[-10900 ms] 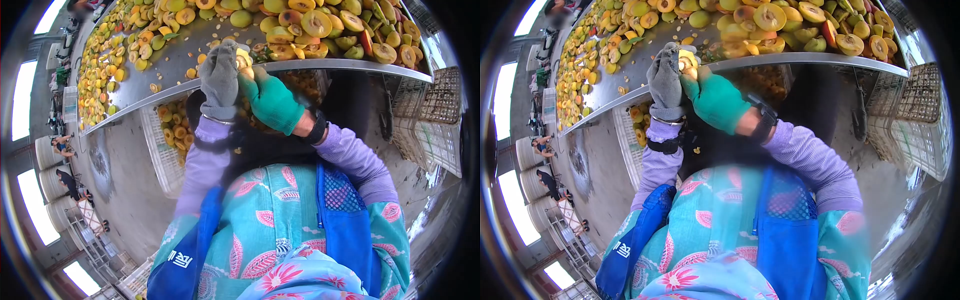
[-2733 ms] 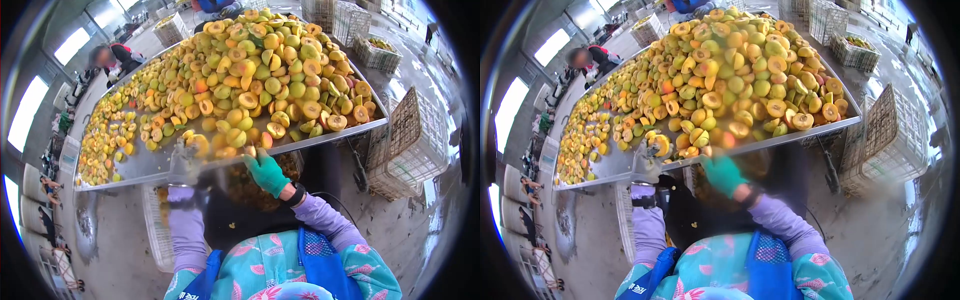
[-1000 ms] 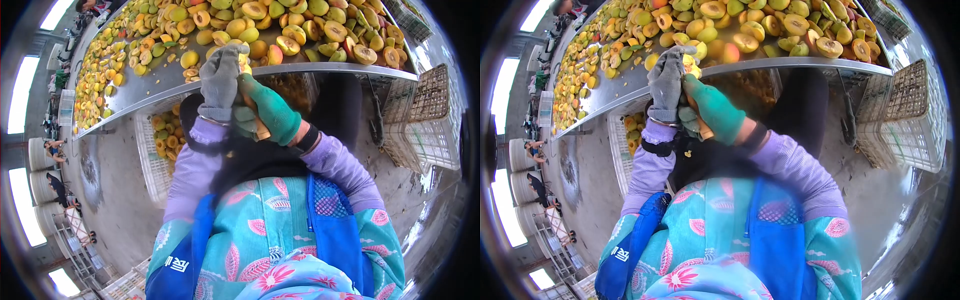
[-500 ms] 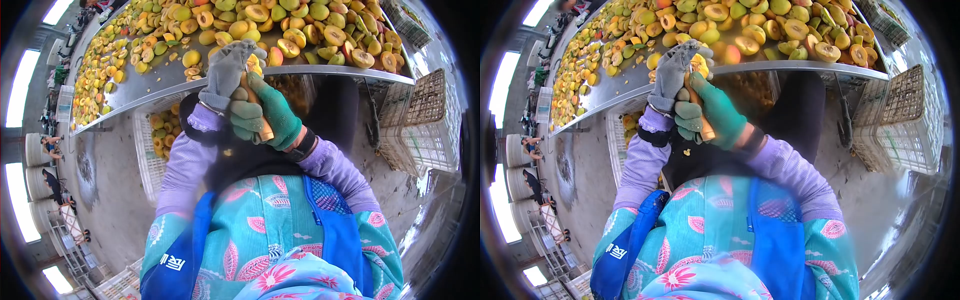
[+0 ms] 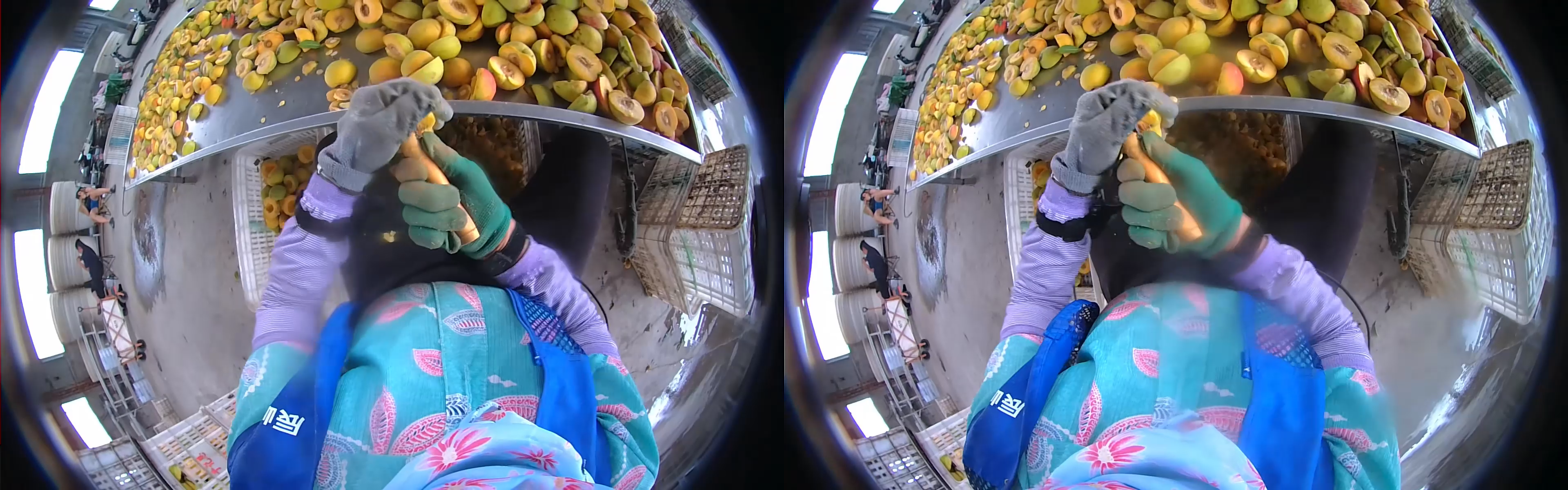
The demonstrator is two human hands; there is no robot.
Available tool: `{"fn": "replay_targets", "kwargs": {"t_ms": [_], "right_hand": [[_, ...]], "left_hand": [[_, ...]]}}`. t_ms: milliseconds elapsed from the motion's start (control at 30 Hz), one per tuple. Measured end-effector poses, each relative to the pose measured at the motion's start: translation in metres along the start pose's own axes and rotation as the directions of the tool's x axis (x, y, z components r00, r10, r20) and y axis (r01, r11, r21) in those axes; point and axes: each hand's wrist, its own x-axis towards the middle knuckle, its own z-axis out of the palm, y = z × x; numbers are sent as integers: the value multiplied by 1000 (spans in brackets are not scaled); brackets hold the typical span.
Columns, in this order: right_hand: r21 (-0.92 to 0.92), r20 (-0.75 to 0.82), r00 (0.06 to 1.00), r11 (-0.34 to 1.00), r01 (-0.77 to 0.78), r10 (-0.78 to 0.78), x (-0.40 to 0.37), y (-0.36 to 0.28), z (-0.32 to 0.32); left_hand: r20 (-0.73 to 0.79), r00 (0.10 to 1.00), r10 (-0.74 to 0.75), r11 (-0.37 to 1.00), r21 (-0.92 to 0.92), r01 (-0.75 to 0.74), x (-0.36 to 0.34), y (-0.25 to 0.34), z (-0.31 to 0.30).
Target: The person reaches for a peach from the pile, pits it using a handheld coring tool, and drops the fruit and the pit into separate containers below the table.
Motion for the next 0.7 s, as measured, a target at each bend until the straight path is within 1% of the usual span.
{"fn": "replay_targets", "kwargs": {"t_ms": [33, 67, 100, 133, 167, 200, 233, 267, 300, 333, 367, 400, 433, 467, 500, 533, 567, 600, 633, 667, 700], "right_hand": [[-70, -61, 998, 997, -30, 26, -3, -4, 0], [-292, -241, 970, 955, -48, -25, -7, -7, 4], [-490, -399, 910, 865, -109, -112, -10, -11, 11], [-641, -524, 822, 738, -209, -223, -11, -13, 17], [-589, -504, 843, 789, -174, -190, -9, -10, 20], [-436, -399, 910, 896, -79, -115, -5, -4, 17], [-258, -271, 961, 966, -8, -64, 3, 1, 15], [-65, -125, 991, 997, 28, -36, 9, 4, 11], [-20, -40, 999, 1000, 20, -21, 14, 5, 5], [-47, -38, 999, 999, 3, -5, 16, 7, 5], [-70, -36, 999, 997, -11, 9, 13, 6, 7], [-96, -31, 999, 995, -15, 12, 9, 2, 10], [-166, -101, 995, 985, -38, 21, -3, -5, 13], [-229, -107, 994, 973, -9, -16, -15, -14, 13], [-258, -314, 940, 965, 51, -133, -19, -20, 10], [-284, -511, 826, 954, 100, -239, -23, -21, 1], [-134, -617, 764, 982, 132, -186, -26, -20, -16], [4, -705, 698, 983, 184, -127, -27, -23, -38], [37, -599, 799, 996, 87, -47, -33, -21, -58], [-2, -566, 823, 999, 40, -34, -30, -18, -50], [-96, -598, 795, 994, 57, -103, -27, -16, -39]], "left_hand": [[16, 997, -82, 990, 112, 79, -1, 0, -2], [30, 995, -95, 987, 130, 90, 0, -3, -3], [41, 993, -108, 984, 147, 101, 0, -8, -4], [47, 991, -126, 979, 164, 117, -1, -11, -4], [53, 998, 31, 990, 138, -39, -1, -8, -4], [-24, 996, -90, 981, -176, 84, -6, -9, -1], [-66, 973, -222, 863, -477, 165, -11, -8, 2], [-72, 934, -350, 658, -729, 190, -16, -5, 4], [-153, 841, -519, 596, -770, 228, -22, 3, 3], [-378, 851, -364, 895, -395, 207, -37, 0, 0], [-496, 858, -131, 978, 77, 194, -57, -7, -6], [-475, 871, 126, 827, 536, 172, -77, -14, -15], [-627, 768, -135, 983, 10, 182, -99, -15, -35], [-657, 685, -315, 915, -18, 404, -109, -13, -66], [-661, 575, -482, 797, -58, 602, -118, -12, -97], [-753, 477, -453, 320, 362, 876, -122, -9, -118], [-727, 583, -363, 286, 509, 812, -118, -11, -125], [-674, 690, -265, 245, 645, 724, -98, -18, -137], [-594, 787, -169, 190, 763, 617, -73, -27, -149], [-520, 834, -182, 273, 788, 551, -39, -23, -145], [-441, 876, -193, 355, 802, 481, -2, -20, -132]]}}
